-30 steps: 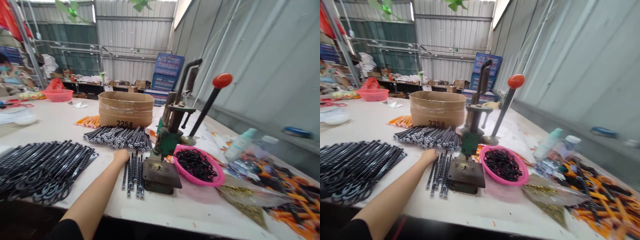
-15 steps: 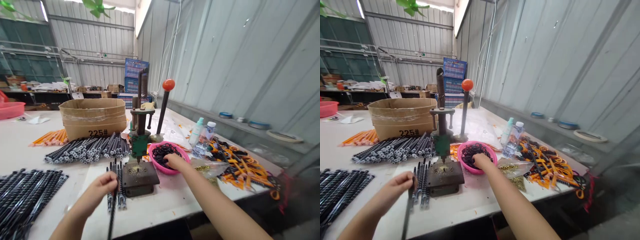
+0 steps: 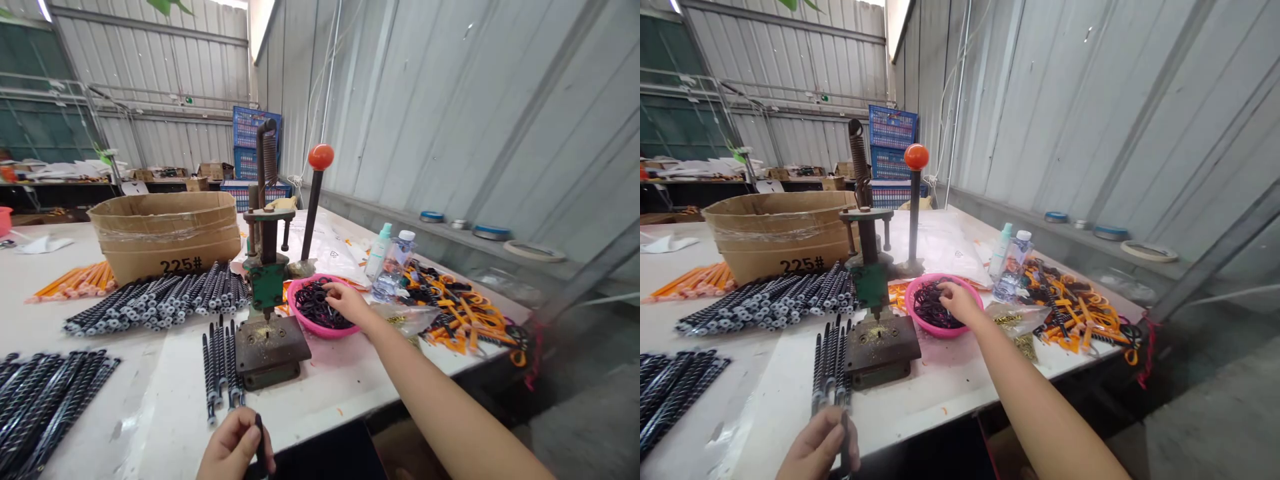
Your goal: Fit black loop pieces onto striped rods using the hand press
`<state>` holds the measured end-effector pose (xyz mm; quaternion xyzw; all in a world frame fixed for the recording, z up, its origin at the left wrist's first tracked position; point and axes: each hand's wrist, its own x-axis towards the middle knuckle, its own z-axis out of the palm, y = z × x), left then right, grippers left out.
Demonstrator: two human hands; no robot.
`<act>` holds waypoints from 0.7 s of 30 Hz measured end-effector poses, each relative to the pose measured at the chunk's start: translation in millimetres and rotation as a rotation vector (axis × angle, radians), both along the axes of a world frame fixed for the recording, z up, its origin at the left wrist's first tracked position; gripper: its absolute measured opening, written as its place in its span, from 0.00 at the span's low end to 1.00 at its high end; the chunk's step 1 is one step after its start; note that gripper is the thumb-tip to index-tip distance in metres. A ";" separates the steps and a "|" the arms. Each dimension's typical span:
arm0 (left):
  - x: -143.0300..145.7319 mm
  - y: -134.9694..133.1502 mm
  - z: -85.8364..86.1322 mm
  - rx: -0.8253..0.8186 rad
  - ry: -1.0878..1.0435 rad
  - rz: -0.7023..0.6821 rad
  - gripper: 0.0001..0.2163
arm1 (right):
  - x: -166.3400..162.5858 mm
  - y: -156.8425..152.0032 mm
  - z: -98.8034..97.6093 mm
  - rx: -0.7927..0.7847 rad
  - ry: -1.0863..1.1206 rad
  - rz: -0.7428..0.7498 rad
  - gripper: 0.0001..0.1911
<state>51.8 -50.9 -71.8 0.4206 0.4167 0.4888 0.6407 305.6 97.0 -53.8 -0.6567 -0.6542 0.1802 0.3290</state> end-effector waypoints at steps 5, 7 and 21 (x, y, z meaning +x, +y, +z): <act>26.4 2.8 7.3 -0.070 0.008 0.102 0.14 | -55.7 -76.6 19.5 0.189 0.299 0.182 0.06; 35.3 2.8 8.9 -0.098 0.011 0.086 0.13 | -78.7 -106.9 17.1 0.294 0.485 0.328 0.04; 37.6 -0.8 1.3 -0.149 -0.036 0.117 0.15 | -96.5 -154.1 -21.3 0.382 0.527 0.602 0.12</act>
